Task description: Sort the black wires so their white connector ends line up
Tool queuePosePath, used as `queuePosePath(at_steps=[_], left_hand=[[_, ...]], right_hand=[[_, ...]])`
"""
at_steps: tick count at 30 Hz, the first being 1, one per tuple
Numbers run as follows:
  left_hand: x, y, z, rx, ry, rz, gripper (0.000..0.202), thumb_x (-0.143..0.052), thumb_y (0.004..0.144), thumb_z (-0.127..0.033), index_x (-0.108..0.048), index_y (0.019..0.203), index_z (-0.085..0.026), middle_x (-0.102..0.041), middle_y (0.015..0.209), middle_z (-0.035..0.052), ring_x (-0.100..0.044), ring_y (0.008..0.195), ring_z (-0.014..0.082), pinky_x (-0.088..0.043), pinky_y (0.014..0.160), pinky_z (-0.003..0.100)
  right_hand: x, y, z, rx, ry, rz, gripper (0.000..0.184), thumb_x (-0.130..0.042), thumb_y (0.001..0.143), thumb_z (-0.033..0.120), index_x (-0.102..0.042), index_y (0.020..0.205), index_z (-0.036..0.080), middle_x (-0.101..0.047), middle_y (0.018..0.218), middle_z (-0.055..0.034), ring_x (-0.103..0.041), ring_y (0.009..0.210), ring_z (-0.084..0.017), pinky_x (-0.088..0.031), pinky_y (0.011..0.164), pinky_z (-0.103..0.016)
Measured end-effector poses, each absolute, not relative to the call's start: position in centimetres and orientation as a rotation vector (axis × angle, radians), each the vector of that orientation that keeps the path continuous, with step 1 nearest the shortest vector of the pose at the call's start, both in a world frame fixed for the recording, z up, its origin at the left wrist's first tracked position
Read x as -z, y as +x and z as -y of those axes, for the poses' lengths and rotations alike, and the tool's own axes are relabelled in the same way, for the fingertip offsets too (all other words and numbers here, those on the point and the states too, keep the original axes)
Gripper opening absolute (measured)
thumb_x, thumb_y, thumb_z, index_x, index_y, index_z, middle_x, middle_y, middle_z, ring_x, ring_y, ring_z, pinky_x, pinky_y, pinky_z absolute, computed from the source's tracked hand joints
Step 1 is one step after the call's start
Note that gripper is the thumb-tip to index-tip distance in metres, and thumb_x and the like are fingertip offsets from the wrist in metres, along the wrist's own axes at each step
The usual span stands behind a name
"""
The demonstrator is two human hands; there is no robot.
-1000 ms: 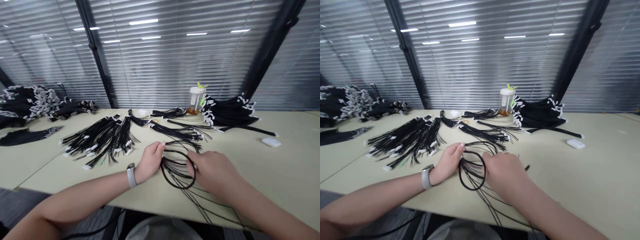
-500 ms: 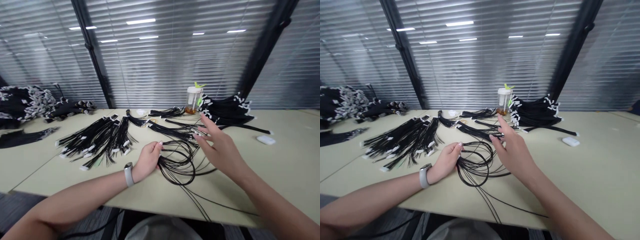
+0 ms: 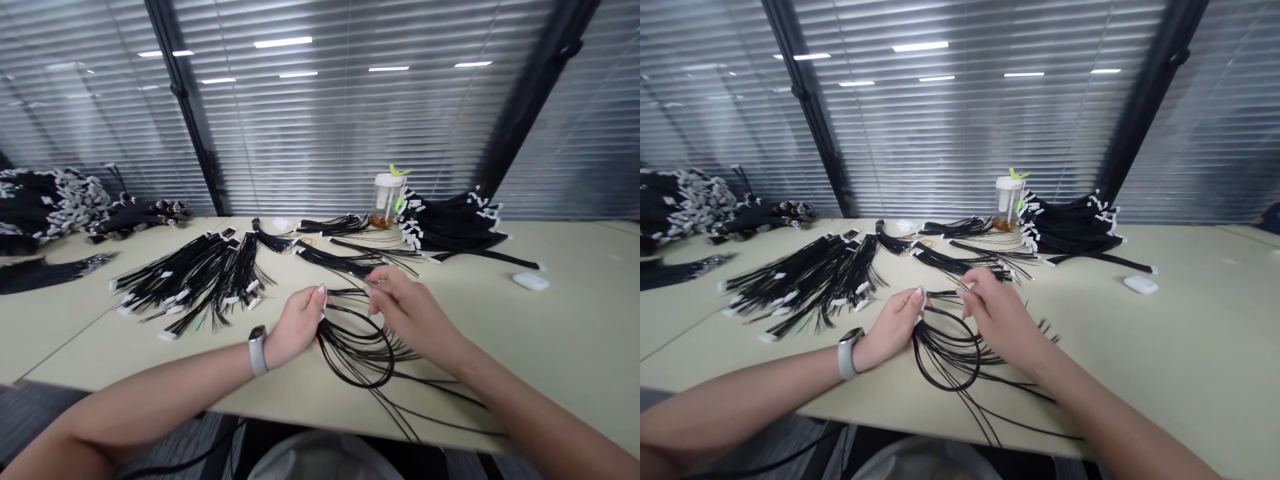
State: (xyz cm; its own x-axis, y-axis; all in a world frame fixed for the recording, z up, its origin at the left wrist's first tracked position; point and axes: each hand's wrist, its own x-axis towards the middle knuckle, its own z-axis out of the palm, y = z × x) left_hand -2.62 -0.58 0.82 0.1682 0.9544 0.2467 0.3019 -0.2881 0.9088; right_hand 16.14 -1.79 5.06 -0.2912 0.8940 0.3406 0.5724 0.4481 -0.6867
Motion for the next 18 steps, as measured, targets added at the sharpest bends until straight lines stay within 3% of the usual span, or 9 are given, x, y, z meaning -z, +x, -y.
queuePosePath(at_steps=[2,4,18], left_hand=[[-0.9,-2.7,0.7,-1.156,1.744,-1.184,0.039,-0.031,0.087,-0.044,-0.047,0.066,-0.015,-0.042,0.058,-0.0026,-0.039,0.057,0.0093,-0.034,0.054,0.020],[-0.9,-2.7,0.8,-1.164,1.768,-1.166,0.038,-0.032,0.087,-0.043,-0.045,0.064,-0.015,-0.041,0.059,-0.0029,-0.037,0.058,0.0094,-0.033,0.055,0.021],[-0.8,-2.6,1.1,-1.141,1.818,-1.181,0.039,-0.032,0.088,-0.042,-0.052,0.069,-0.014,-0.046,0.059,-0.0026,-0.041,0.057,0.0095,-0.035,0.057,0.021]], right_hand=[[-4.7,15.5,2.0,-0.459,-1.234,2.113,0.016,-0.039,0.086,0.027,-0.052,0.080,0.019,-0.057,0.061,0.0026,-0.049,0.052,-0.010,-0.036,0.051,-0.024],[-4.5,15.0,2.1,-0.405,-1.255,2.158,0.021,-0.040,0.085,0.027,-0.053,0.071,0.019,-0.056,0.059,0.0021,-0.048,0.053,-0.011,-0.033,0.052,-0.024],[-4.3,14.4,2.1,-0.269,-1.313,2.190,0.027,-0.037,0.086,0.027,-0.047,0.063,0.018,-0.050,0.056,0.0025,-0.045,0.054,-0.011,-0.029,0.052,-0.023]])
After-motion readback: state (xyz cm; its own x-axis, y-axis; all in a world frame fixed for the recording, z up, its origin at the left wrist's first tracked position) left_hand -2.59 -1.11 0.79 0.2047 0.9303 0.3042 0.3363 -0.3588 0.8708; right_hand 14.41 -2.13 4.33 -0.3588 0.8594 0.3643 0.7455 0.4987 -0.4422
